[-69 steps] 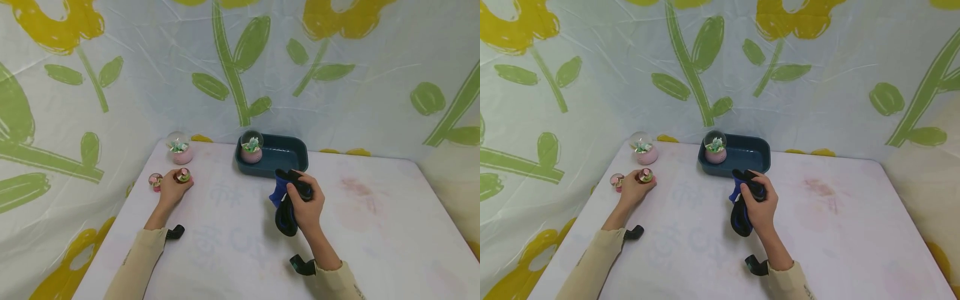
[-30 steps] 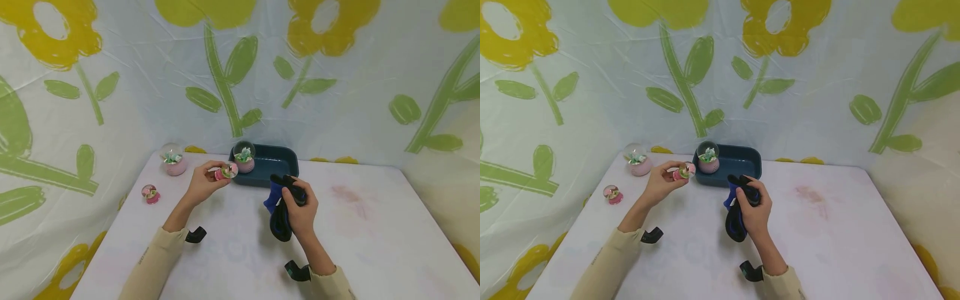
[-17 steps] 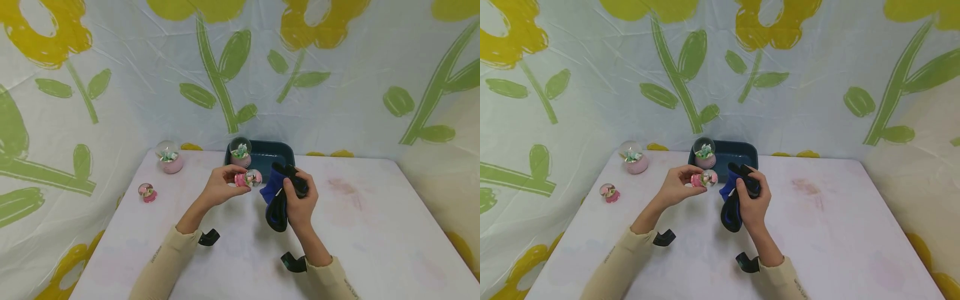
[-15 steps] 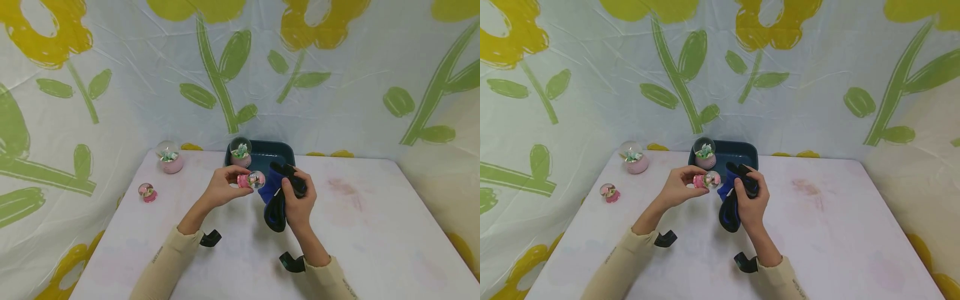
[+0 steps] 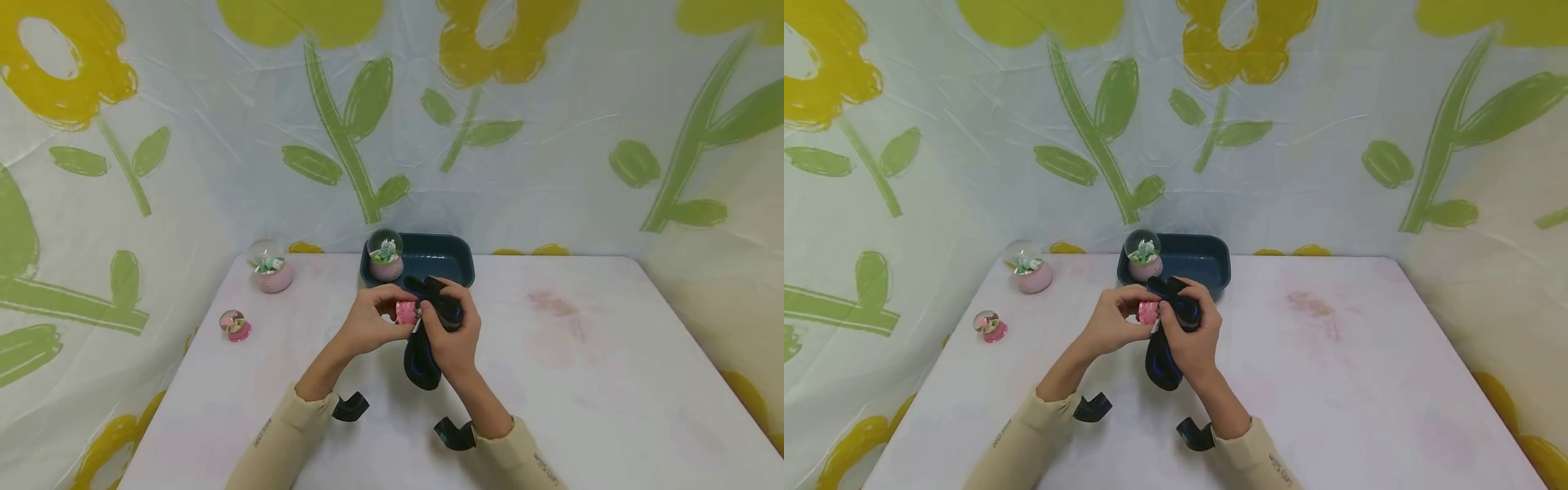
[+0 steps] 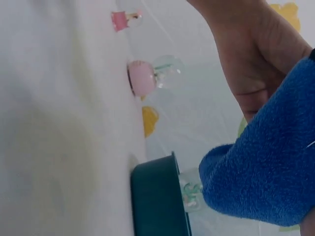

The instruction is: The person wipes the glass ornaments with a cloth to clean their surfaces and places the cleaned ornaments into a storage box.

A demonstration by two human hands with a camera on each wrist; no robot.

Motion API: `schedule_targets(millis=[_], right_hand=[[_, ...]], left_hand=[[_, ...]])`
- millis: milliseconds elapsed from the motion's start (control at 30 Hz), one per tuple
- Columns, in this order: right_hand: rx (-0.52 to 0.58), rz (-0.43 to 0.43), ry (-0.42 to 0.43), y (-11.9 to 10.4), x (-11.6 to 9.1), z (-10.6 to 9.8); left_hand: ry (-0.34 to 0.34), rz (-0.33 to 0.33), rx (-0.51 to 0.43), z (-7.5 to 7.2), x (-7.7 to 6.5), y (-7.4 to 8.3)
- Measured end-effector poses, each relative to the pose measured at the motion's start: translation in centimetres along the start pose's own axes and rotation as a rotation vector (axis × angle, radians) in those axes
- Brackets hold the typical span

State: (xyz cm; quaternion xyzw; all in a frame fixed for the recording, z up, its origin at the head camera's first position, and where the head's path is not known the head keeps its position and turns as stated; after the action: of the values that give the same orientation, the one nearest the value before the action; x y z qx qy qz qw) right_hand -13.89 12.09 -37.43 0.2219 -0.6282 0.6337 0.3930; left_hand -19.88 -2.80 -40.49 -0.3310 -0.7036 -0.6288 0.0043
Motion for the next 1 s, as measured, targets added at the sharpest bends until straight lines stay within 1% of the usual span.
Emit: schedule_targets(millis=[133,233,300,333,433,467,500,533,600,667,767,833,867,933,1000], right_hand=[[-0.036,-0.007,0.056,0.2,-0.1,0.1],[-0.048,0.010,0.114,0.3,-0.1,-0.1],[-0.047,0.047,0.153,0.4,-0.2,-0.3],[-0.044,0.069,0.173,0.5,-0.2,-0.4],[-0.033,0.123,0.202,0.6,-0.1,-0.5],[-0.032,0.131,0.198,0.7,-0.1,-0.5],[-0.032,0.122,0.190,0.7,-0.2,-0.5],[-0.038,0.098,0.176,0.6,-0.1,-0.4],[-0.047,0.027,0.130,0.4,-0.2,-0.3],[-0.065,-0.075,0.080,0.2,-0.3,-0.1],[-0.111,-0.229,0.007,0.0,-0.3,0.0],[-0.143,-0.303,-0.028,-0.1,-0.2,0.1],[-0.156,-0.328,-0.039,-0.1,-0.1,0.1],[-0.168,-0.354,-0.046,-0.1,-0.1,0.1],[-0.156,-0.325,-0.028,0.2,0.0,0.0]], left_hand=[[0.014,-0.055,-0.028,0.3,-0.2,-0.2],[0.011,-0.129,-0.092,0.6,-0.4,-0.5],[0.010,-0.158,-0.111,0.9,-0.5,0.0],[0.011,-0.157,-0.110,1.0,-0.5,-0.1],[0.003,-0.142,-0.062,1.2,-0.4,-0.4],[0.008,-0.128,-0.049,1.2,-0.3,-0.4],[0.011,-0.122,-0.049,1.1,-0.2,-0.8],[0.014,-0.115,-0.062,1.0,-0.1,-1.2],[0.015,-0.128,-0.110,0.9,0.0,-1.0],[0.004,-0.151,-0.169,0.8,-0.2,-0.8],[-0.031,-0.222,-0.231,0.7,-0.4,-0.6],[-0.045,-0.270,-0.251,0.6,-0.4,-0.5],[-0.049,-0.292,-0.256,0.5,-0.4,-0.4],[-0.050,-0.327,-0.258,0.5,-0.5,-0.3],[-0.042,-0.326,-0.245,0.6,-0.4,-0.3]])
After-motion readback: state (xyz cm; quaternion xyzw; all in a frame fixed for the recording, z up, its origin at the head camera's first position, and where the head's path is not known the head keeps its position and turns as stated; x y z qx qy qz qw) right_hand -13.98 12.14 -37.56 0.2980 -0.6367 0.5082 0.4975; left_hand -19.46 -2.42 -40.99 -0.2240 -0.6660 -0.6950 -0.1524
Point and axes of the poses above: each hand's wrist, its own x-axis towards the middle knuckle, its own z-axis out of the palm, y = z × x, the point moved 2 cm from there along x, towards the middle knuckle, and after that the axes turned 6 degrees about -z, right-handed, at the moved point
